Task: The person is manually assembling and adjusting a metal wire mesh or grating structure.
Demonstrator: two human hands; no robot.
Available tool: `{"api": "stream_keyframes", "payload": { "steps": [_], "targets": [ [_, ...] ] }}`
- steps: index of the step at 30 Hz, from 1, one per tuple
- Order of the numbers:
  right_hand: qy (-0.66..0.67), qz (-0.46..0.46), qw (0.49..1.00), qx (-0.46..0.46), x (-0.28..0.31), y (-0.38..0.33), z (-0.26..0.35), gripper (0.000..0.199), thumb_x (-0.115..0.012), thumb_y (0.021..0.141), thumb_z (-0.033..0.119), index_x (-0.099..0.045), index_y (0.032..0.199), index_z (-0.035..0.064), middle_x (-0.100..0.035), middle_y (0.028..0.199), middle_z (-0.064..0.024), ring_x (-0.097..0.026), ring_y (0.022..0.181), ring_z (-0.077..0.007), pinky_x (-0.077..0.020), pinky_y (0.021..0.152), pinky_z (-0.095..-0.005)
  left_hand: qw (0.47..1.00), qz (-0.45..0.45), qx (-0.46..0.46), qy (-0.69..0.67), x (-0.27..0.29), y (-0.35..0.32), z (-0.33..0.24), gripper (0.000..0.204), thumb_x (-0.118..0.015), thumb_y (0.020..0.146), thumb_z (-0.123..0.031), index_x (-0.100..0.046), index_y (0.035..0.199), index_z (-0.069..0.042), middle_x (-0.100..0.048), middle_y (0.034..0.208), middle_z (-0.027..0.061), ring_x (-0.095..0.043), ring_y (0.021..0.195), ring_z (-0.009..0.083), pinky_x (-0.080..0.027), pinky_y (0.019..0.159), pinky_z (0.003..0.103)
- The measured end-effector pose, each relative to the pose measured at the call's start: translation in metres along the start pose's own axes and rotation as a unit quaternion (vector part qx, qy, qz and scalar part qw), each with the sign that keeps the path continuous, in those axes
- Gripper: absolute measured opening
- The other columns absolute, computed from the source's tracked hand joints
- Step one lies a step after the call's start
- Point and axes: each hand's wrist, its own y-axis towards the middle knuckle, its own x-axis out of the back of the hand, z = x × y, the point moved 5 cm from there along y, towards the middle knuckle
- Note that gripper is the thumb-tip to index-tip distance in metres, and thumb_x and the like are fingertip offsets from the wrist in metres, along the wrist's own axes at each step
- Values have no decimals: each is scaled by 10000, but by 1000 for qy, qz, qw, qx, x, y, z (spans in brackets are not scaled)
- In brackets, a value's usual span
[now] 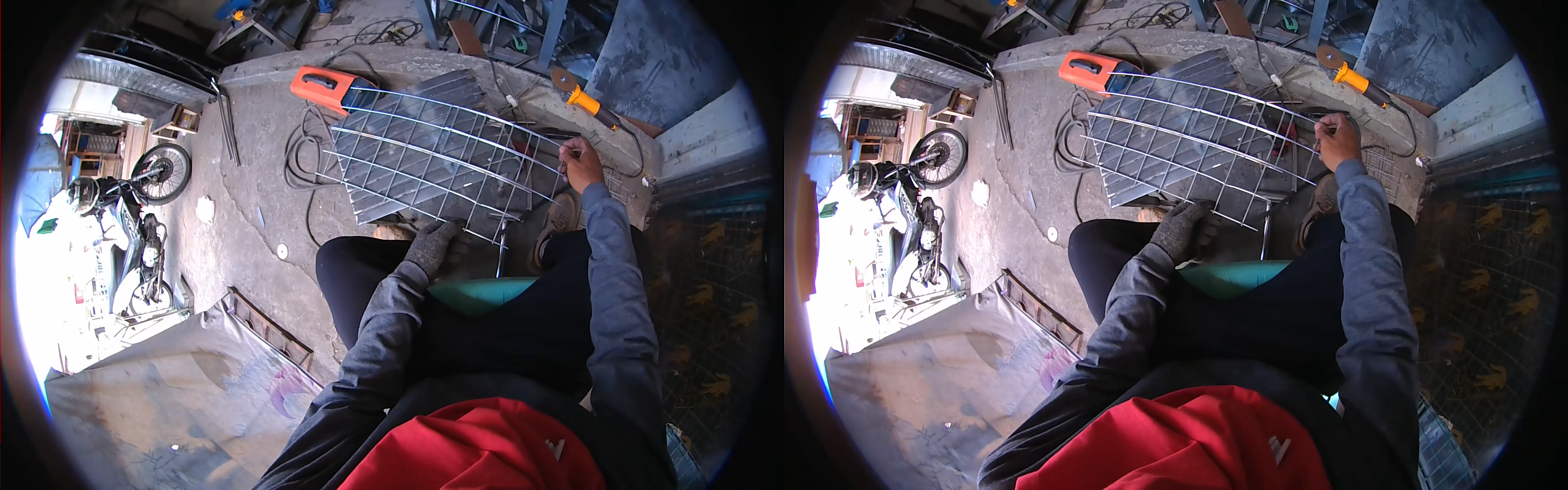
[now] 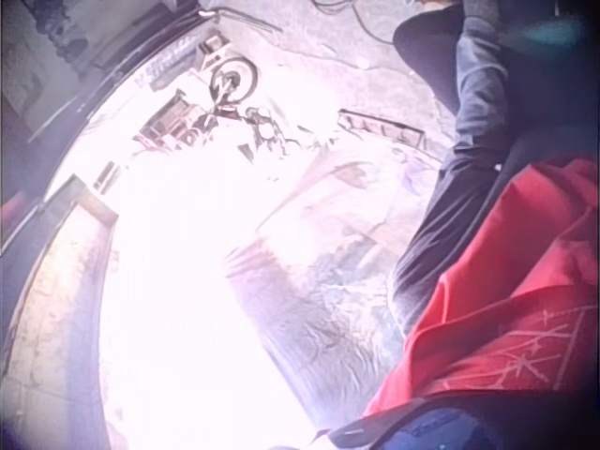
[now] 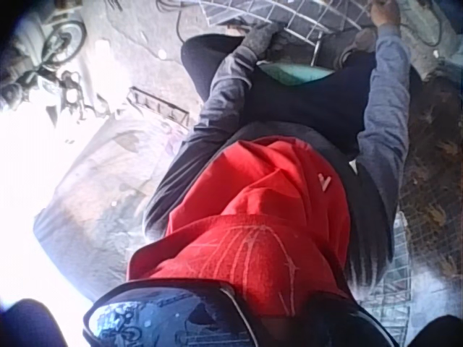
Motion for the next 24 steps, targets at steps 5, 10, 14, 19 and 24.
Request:
{"api": "stream_keyframes", "payload": {
  "steps": [5, 10, 14, 19, 24],
  "targets": [
    [-74, -97, 990, 71, 6, 13, -10, 246, -665, 919, 217, -560, 1055, 42, -644, 844, -60, -619, 652, -150, -494, 577, -305, 1000, -2, 2, 17, -2, 1, 0, 246, -590, 943, -291, -660, 1052, -82, -653, 769, 56, -588, 606, 177, -492, 537, 326],
    [-64, -124, 987, 75, 7, 14, -2, 284, -694, 891, 233, -589, 1046, 19, -688, 918, -97, -671, 749, -220, -520, 706, -340, 1000, -9, -10, 1, -3, -1, -1, 233, -597, 943, -291, -665, 1014, -80, -650, 763, 57, -584, 600, 171, -483, 526, 316],
    [-131, -104, 983, 73, 3, 14, -3, 290, -680, 899, 240, -588, 1101, 53, -695, 939, -108, -684, 788, -229, -522, 722, -345, 1000, -12, 2, 16, -3, -2, -2, 234, -593, 947, -289, -663, 995, -71, -643, 753, 56, -576, 588, 168, -476, 517, 311],
    [-172, -108, 977, 69, 2, 12, 0, 274, -663, 914, 249, -591, 1121, 84, -702, 895, -80, -684, 747, -200, -540, 667, -339, 1000, -5, -1, 0, 0, 1, 1, 240, -601, 947, -294, -659, 977, -63, -633, 743, 54, -572, 588, 168, -468, 512, 309],
    [5, -17, 1000, -21, -8, -5, 20, 253, -639, 943, 248, -588, 1123, 78, -696, 830, -35, -653, 676, -105, -532, 519, -271, 1000, -8, -14, -9, -3, -1, -1, 229, -609, 945, -284, -657, 980, -63, -628, 745, 55, -570, 599, 169, -470, 523, 311]
  ]
}}
